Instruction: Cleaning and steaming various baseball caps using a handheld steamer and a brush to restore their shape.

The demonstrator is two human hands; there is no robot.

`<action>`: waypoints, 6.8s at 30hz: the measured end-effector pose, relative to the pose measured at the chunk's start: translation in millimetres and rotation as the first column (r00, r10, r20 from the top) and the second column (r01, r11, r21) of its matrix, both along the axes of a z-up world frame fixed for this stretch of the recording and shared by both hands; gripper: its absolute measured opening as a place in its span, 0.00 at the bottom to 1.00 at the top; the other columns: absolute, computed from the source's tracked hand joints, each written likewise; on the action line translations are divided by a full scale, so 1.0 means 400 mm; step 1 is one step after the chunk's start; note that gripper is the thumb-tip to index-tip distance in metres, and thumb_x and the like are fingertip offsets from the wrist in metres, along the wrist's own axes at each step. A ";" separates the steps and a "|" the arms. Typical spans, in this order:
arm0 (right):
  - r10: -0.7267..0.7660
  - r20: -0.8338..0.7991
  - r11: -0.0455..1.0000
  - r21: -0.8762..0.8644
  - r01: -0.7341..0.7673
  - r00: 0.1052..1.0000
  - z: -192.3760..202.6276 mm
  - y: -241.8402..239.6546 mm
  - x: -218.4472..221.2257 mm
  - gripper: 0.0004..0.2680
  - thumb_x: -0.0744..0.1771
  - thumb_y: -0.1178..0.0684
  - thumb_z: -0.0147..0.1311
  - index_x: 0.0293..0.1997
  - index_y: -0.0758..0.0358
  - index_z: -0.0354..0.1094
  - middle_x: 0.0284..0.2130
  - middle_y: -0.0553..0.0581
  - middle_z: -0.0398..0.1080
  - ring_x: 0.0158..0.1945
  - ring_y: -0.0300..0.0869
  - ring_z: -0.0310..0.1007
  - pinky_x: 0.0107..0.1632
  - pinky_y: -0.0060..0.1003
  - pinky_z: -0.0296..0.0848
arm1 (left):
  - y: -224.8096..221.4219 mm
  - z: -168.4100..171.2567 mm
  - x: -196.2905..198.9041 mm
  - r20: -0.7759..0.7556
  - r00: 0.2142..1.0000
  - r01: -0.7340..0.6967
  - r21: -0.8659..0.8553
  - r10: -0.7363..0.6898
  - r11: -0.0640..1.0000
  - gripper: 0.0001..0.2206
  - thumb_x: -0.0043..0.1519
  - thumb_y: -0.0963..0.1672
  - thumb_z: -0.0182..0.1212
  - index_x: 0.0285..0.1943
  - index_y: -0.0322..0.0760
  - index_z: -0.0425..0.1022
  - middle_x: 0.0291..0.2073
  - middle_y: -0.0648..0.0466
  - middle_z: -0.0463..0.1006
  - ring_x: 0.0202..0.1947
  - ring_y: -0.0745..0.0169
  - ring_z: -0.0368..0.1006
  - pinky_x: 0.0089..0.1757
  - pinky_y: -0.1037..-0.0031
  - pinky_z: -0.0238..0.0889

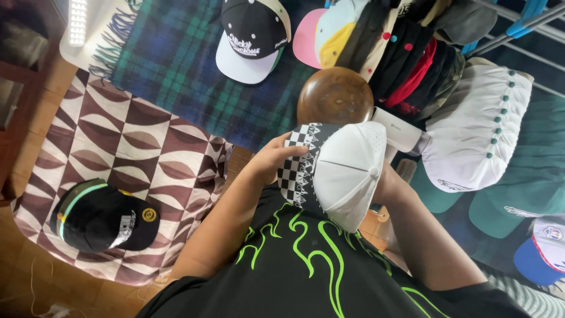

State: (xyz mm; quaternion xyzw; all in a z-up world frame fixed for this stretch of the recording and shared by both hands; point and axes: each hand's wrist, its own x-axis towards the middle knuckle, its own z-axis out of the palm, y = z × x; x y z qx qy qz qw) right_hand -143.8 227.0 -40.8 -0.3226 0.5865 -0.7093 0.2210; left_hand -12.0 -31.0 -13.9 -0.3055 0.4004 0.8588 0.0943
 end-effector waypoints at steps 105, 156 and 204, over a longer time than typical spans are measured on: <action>-0.282 0.247 0.920 0.343 0.189 0.927 0.117 0.268 0.101 0.19 0.67 0.62 0.56 0.66 0.69 0.64 0.41 0.66 0.74 0.34 0.45 0.79 0.33 0.42 0.80 | 0.248 -0.058 -0.061 -0.474 0.455 0.631 -0.425 -0.754 0.649 0.15 0.57 0.45 0.69 0.46 0.28 0.78 0.30 0.41 0.80 0.27 0.54 0.73 0.26 0.67 0.69; -0.905 -0.128 0.231 0.652 0.722 0.405 -0.215 -0.127 0.109 0.11 0.71 0.56 0.47 0.58 0.58 0.72 0.48 0.52 0.77 0.52 0.37 0.74 0.53 0.31 0.69 | -0.191 -0.159 -0.571 -0.172 0.786 0.386 -0.613 -0.594 0.689 0.12 0.64 0.49 0.57 0.51 0.47 0.84 0.49 0.59 0.85 0.54 0.71 0.77 0.57 0.81 0.64; -0.866 -0.007 0.479 0.276 0.834 0.500 -0.059 -0.324 -0.044 0.17 0.71 0.47 0.42 0.66 0.66 0.63 0.64 0.65 0.65 0.71 0.53 0.61 0.75 0.46 0.60 | -0.168 -0.114 -0.448 -0.286 0.835 0.256 -0.556 -0.471 0.791 0.25 0.71 0.53 0.39 0.71 0.37 0.66 0.69 0.47 0.69 0.72 0.52 0.61 0.70 0.64 0.52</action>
